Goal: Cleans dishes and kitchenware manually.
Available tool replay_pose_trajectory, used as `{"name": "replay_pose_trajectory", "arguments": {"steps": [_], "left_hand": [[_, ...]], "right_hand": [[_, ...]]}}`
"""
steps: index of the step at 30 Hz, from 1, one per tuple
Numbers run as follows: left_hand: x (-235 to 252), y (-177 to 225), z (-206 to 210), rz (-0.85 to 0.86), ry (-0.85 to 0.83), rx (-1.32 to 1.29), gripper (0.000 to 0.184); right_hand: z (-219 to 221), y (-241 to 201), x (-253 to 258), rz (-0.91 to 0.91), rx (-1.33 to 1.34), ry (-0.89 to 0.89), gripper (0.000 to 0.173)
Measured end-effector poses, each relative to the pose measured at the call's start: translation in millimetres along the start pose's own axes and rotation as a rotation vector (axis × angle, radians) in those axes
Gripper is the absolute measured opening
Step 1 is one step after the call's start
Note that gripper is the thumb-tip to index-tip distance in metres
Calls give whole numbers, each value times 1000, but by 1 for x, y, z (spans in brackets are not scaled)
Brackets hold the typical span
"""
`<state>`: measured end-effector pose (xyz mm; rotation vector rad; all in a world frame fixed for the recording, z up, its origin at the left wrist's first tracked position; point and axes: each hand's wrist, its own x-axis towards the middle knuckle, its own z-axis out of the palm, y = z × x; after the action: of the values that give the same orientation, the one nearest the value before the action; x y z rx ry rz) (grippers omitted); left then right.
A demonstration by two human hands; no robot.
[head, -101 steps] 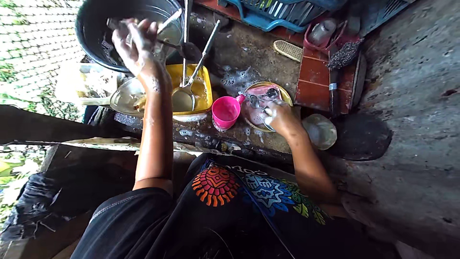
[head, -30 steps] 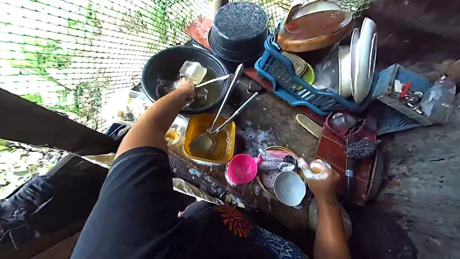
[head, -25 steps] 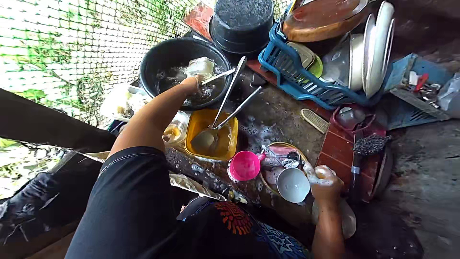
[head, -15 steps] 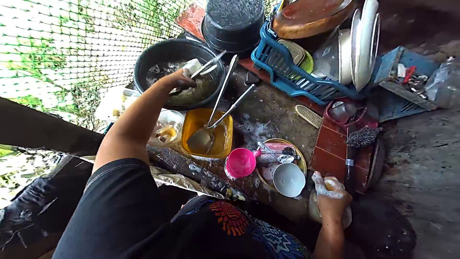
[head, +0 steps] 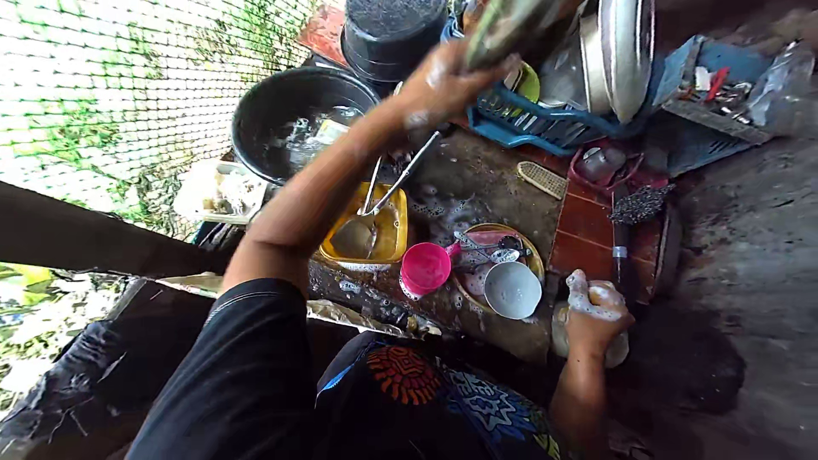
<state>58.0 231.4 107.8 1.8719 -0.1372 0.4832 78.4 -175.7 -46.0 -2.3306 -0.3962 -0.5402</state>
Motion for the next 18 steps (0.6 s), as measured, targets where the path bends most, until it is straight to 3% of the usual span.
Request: {"name": "replay_pose_trajectory", "arguments": {"steps": [2, 5, 11, 14, 18], "left_hand": [[5, -25, 53, 18, -85, 78, 27], [5, -58, 113, -121, -295, 183, 34], [13, -104, 159, -574, -581, 335, 51], [14, -114, 158, -517, -692, 445, 41], [7, -148, 150, -335, -693, 576, 35]], "right_hand": [[-10, -1, 1, 5, -4, 68, 36], [-33, 1, 2, 14, -27, 143, 36], [-66, 24, -16, 91, -133, 213, 35], [-68, 37, -27, 120, -149, 233, 35], [-66, 45, -32, 206, -139, 179, 33]]}}
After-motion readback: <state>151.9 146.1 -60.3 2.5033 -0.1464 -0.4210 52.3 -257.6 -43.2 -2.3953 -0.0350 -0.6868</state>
